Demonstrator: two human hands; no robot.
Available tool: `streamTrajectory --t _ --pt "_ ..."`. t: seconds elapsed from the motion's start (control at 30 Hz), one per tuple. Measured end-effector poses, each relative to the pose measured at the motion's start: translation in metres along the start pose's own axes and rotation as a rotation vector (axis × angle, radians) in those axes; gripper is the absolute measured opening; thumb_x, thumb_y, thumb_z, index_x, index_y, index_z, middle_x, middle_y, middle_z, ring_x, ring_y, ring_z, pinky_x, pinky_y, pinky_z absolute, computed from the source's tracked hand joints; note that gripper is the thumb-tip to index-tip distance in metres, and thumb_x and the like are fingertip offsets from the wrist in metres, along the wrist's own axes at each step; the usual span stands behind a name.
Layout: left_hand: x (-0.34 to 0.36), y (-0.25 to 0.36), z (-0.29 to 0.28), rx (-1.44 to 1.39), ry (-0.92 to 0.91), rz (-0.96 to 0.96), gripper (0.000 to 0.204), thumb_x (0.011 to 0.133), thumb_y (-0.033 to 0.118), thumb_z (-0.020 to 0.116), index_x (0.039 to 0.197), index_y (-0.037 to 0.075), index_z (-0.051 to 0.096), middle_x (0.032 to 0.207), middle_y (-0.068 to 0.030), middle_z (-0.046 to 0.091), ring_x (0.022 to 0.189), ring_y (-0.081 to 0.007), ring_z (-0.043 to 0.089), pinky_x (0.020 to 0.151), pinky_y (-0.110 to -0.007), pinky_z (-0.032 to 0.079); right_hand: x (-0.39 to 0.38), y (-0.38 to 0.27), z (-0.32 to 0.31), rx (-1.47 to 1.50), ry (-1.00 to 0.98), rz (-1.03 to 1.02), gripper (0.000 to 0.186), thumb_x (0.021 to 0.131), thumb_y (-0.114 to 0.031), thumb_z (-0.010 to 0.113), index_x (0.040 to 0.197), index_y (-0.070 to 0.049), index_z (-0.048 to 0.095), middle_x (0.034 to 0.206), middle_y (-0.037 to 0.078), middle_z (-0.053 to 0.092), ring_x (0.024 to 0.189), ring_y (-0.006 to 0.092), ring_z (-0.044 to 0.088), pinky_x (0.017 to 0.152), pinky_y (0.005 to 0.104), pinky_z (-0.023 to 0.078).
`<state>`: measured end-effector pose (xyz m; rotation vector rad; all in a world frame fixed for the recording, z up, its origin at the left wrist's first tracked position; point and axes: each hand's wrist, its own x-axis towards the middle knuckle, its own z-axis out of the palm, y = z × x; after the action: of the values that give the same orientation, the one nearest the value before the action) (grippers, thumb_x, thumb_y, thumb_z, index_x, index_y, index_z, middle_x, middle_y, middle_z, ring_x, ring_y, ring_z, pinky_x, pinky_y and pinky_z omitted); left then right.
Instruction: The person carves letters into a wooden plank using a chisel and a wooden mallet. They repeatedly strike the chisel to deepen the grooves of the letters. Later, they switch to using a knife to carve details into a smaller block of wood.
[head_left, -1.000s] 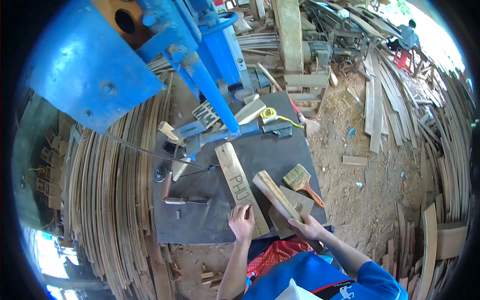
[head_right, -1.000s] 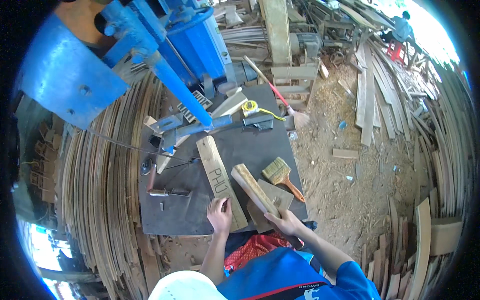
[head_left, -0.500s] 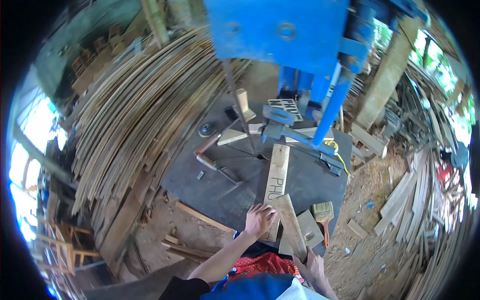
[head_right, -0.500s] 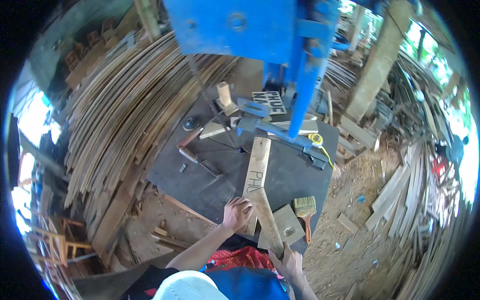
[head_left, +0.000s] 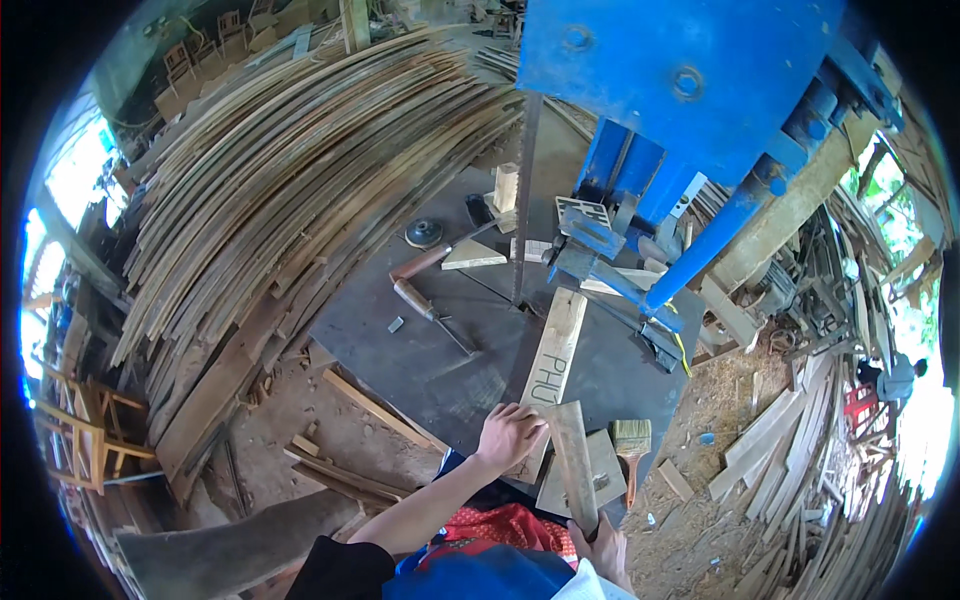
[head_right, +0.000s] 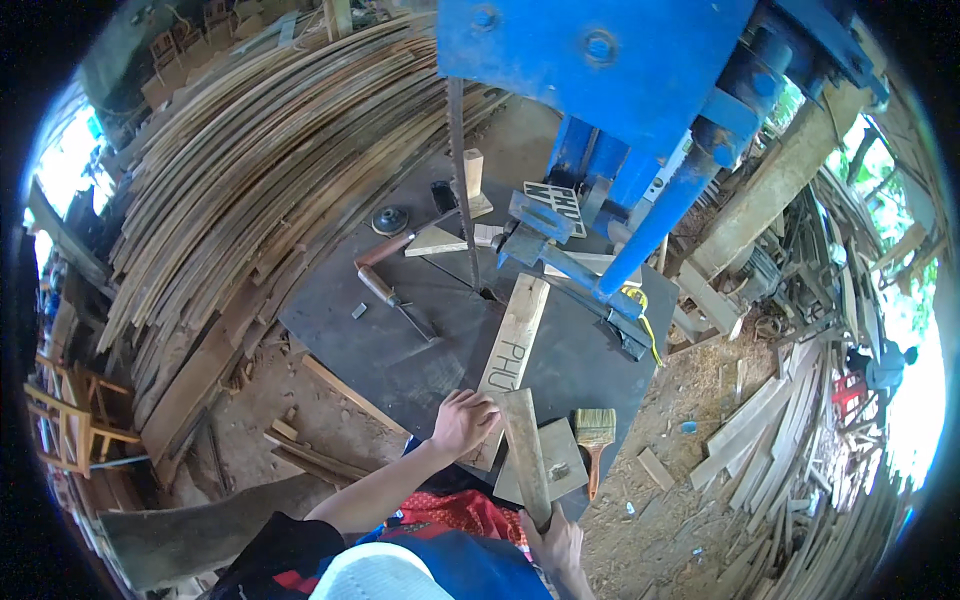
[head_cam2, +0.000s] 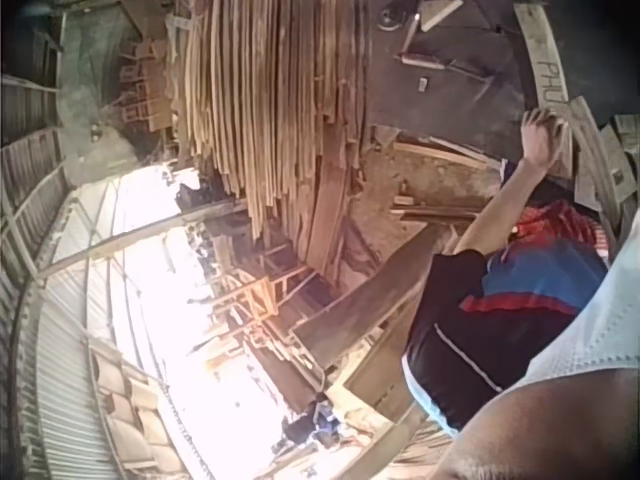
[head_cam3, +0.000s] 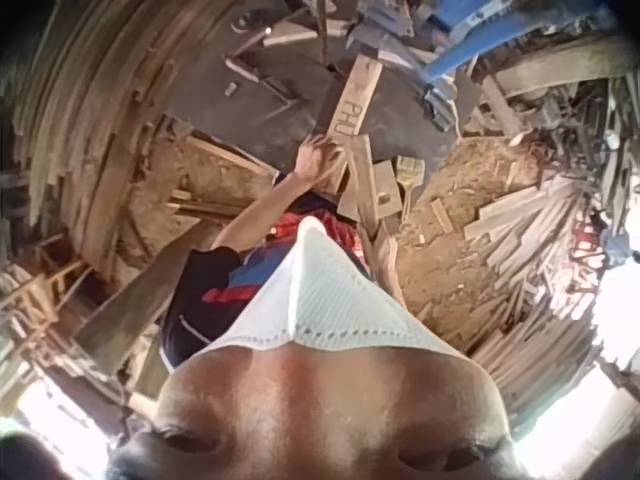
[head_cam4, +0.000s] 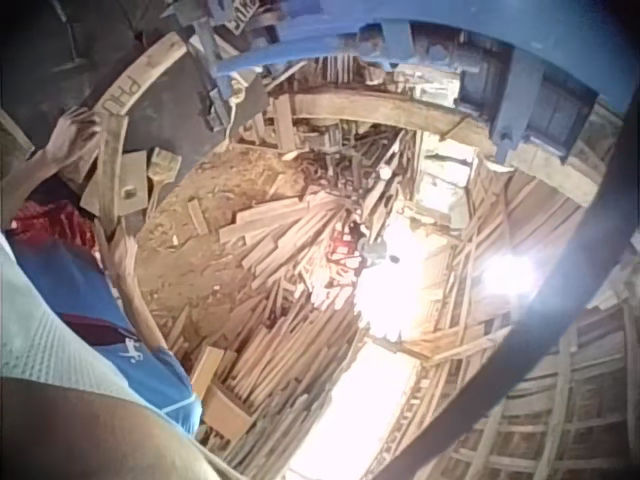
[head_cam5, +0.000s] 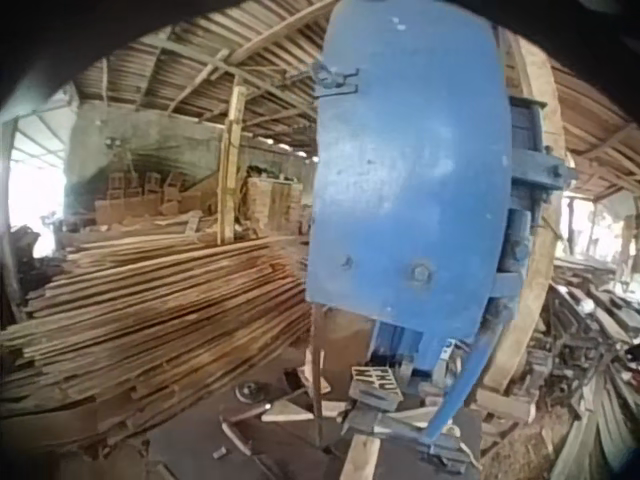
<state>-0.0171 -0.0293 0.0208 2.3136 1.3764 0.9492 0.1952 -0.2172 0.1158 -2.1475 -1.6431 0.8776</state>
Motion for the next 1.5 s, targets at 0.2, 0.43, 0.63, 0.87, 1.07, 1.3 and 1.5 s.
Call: streamTrajectory --t 0.2,0.43,0.63,0.87,1.07,1.3,1.5 --pt "0.007 -0.001 0.005 -0.045 0.131 0.062 0.010 0.088 0.022 0.075 0.084 0.012 0.075 0.090 -0.0027 0.070 0.086 -0.0255 0.068 0.080 -0.041 0.052 0.000 0.013 0.014 -0.034 0.054 0.041 0.053 0.092 -0.047 0.076 0.105 0.003 0.064 0.068 0.027 0.067 0.071 0.0503 0.070 0.065 0.0568 0.055" --pt "0.002 -0.003 0.005 -0.134 0.089 0.015 0.011 0.085 0.020 0.078 0.088 0.012 0.070 0.087 -0.0078 0.069 0.084 -0.0318 0.067 0.074 -0.046 0.050 0.001 0.004 -0.003 0.338 -0.021 0.315 0.042 0.097 -0.037 0.072 0.108 0.004 0.070 0.076 0.021 0.069 0.072 0.0247 0.068 0.071 0.0442 0.053" --pt "0.009 -0.003 0.010 -0.116 0.088 0.071 0.009 0.086 0.016 0.081 0.092 0.012 0.074 0.088 -0.0023 0.069 0.082 -0.0269 0.067 0.076 -0.042 0.050 -0.015 0.009 0.011 0.367 -0.002 0.359 0.047 0.096 -0.038 0.073 0.114 0.006 0.068 0.081 0.022 0.071 0.077 0.0268 0.071 0.074 0.0447 0.054" --pt "0.010 0.000 0.007 -0.292 0.114 -0.012 0.010 0.089 0.005 0.078 0.098 0.007 0.076 0.088 -0.0051 0.070 0.070 -0.0240 0.065 0.064 -0.036 0.049 -0.016 0.009 0.019 0.407 -0.049 0.338 0.049 0.093 -0.039 0.077 0.111 0.005 0.067 0.081 0.024 0.072 0.073 0.0324 0.075 0.068 0.0445 0.055" --pt "0.010 -0.003 0.010 -0.351 0.114 0.031 0.009 0.090 0.001 0.076 0.099 0.005 0.076 0.082 -0.0066 0.068 0.059 -0.0168 0.057 0.053 -0.031 0.043 -0.013 0.018 0.021 0.360 -0.044 0.302 0.051 0.089 -0.039 0.081 0.111 0.004 0.065 0.079 0.024 0.071 0.072 0.0334 0.074 0.068 0.0452 0.055" --pt "0.001 -0.002 -0.002 -0.282 0.086 -0.009 0.008 0.090 0.004 0.074 0.096 0.007 0.070 0.091 -0.0116 0.066 0.079 -0.0317 0.067 0.068 -0.041 0.054 -0.007 0.031 0.029 0.334 -0.034 0.282 0.054 0.086 -0.040 0.084 0.115 0.002 0.067 0.092 0.026 0.074 0.089 0.0389 0.075 0.077 0.0472 0.056" --pt "-0.006 -0.001 0.004 -0.283 0.089 -0.069 0.006 0.091 0.011 0.074 0.095 0.010 0.069 0.093 -0.0099 0.066 0.085 -0.0330 0.069 0.072 -0.043 0.057 0.008 0.057 0.037 0.383 -0.094 0.277 0.046 0.089 -0.032 0.080 0.117 0.003 0.070 0.095 0.024 0.075 0.091 0.0345 0.076 0.080 0.0450 0.057"
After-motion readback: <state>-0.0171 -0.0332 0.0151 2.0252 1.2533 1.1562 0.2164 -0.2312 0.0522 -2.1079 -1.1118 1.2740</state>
